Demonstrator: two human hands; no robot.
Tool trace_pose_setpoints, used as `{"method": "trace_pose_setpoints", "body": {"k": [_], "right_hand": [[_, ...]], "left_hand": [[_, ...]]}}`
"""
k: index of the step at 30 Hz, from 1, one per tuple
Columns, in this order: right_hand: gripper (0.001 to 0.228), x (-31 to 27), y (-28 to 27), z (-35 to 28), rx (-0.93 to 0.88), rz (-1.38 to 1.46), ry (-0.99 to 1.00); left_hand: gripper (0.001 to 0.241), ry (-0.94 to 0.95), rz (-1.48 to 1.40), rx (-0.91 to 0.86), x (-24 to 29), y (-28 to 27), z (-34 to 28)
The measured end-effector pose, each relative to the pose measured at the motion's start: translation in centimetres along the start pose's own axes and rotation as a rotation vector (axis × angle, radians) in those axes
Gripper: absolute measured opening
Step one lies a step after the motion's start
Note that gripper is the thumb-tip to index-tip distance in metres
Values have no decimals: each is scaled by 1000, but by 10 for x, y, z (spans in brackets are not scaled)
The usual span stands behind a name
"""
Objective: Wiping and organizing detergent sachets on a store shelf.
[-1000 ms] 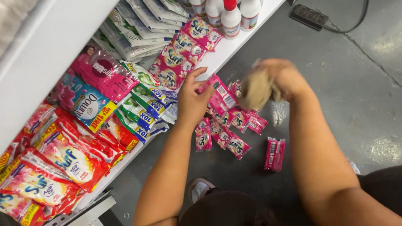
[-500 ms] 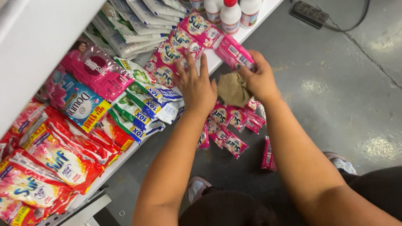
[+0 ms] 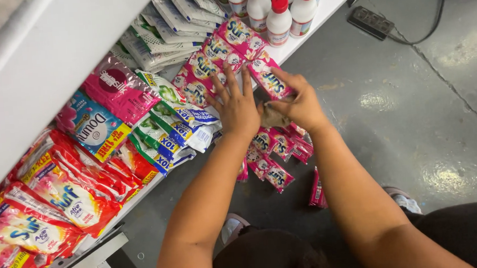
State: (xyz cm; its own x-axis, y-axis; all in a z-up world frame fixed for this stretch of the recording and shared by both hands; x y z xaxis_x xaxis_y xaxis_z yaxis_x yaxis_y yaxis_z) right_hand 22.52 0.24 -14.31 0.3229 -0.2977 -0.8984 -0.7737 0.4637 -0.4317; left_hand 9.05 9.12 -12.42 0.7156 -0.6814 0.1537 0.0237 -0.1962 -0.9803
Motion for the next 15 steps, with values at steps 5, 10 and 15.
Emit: {"method": "trace_pose_setpoints", "body": {"k": [5, 10, 15], "right_hand": [[68, -3, -24, 16, 78, 147, 2], [68, 0, -12, 31, 33, 120, 16], [67, -2, -7, 36, 15, 144, 38]], "left_hand": [[99, -11, 18, -32, 0, -1, 3], [102, -21, 35, -43, -3, 3, 4], [104, -30, 71, -41, -2, 0, 3]]}}
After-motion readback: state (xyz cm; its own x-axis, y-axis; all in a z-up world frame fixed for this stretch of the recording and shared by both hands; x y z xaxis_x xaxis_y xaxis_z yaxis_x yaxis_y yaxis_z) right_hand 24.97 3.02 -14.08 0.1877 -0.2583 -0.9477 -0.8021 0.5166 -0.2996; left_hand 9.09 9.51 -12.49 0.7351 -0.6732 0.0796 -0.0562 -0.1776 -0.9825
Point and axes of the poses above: each hand's wrist, its own z-axis towards the middle knuckle, its own y-axis out of the palm, x = y × z, the point moved 8 cm from there along z, towards the middle knuckle, and after that the axes turned 10 degrees about y, right-handed, at the moved point
